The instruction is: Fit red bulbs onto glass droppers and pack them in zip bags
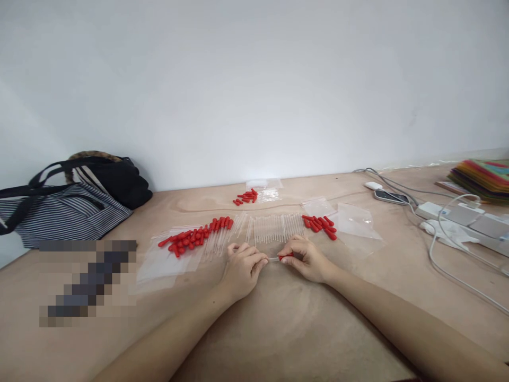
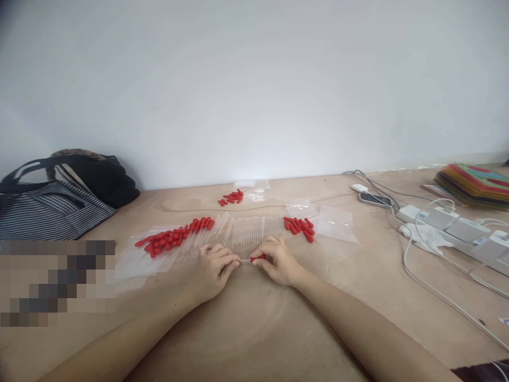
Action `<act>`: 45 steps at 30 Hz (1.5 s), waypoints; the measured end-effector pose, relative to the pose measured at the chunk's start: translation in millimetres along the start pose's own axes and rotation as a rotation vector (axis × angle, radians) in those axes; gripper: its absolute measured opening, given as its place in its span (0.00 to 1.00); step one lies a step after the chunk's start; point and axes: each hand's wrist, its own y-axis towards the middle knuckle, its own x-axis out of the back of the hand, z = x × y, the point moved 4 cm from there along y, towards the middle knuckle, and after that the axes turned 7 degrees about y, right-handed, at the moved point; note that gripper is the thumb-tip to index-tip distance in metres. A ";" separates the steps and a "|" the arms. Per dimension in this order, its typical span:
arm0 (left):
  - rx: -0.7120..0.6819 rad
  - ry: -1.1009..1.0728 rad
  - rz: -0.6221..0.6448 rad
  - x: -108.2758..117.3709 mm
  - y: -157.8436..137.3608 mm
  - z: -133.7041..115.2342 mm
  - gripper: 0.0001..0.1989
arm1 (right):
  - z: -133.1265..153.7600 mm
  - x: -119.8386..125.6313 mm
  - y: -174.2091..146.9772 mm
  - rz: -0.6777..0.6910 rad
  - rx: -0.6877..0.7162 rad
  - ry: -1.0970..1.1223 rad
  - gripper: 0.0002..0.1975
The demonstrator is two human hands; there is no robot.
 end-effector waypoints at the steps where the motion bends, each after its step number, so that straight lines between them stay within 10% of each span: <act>1: 0.002 -0.001 -0.002 0.2 -0.4 -0.6 0.12 | 0.6 0.0 0.0 -0.007 0.007 0.002 0.06; 45: -0.084 -0.043 -0.182 0.3 -2.9 -4.4 0.10 | 10.8 -3.3 2.1 -0.201 0.180 -0.134 0.07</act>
